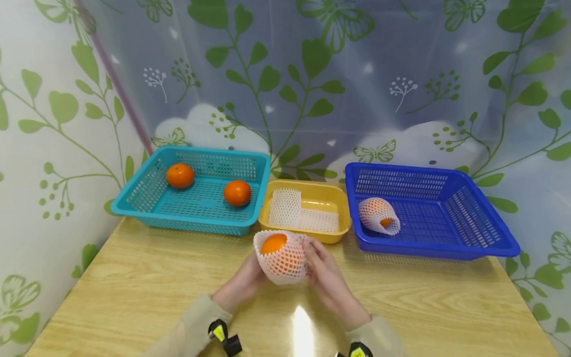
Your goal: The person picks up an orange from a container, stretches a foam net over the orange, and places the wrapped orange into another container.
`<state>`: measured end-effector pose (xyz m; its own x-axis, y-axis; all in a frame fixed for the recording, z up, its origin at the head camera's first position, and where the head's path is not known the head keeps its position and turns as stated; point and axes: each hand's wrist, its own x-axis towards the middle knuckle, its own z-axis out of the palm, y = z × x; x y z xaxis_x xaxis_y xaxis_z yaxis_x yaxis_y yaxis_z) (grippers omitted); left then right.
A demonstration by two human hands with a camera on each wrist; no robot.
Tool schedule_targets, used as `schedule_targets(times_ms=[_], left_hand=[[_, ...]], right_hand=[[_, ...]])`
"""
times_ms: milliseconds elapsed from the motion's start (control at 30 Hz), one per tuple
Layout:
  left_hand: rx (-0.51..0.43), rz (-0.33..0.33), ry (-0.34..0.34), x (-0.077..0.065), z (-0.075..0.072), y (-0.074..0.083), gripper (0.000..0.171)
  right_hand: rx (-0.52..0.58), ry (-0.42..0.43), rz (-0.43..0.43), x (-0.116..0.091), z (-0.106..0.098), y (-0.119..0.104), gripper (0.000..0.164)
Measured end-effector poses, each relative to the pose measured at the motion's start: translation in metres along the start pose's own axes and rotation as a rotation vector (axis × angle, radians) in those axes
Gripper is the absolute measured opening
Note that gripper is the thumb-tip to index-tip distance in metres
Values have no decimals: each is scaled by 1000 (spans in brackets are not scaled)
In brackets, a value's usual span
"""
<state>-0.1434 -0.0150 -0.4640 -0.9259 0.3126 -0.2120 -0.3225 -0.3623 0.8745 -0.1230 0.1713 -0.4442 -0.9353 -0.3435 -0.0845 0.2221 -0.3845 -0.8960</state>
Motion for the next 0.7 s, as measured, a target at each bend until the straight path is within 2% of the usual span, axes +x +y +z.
schedule_targets(times_ms=[100, 300, 467, 600, 700], left_hand=[[-26, -53, -11, 1, 1, 1, 50], [-68, -107, -33, 1, 2, 3, 56], [-106, -146, -74, 0, 3, 4, 58], [-138, -155, -83, 0, 4, 7, 59], [-155, -133, -60, 0, 4, 9, 59]], right_hand=[[6, 80, -37, 0, 1, 1, 14], [35, 76, -74, 1, 2, 2, 14], [35, 134, -67, 1, 3, 4, 13], [-61, 225, -82, 4, 5, 4, 15], [-208, 259, -124, 5, 4, 2, 30]])
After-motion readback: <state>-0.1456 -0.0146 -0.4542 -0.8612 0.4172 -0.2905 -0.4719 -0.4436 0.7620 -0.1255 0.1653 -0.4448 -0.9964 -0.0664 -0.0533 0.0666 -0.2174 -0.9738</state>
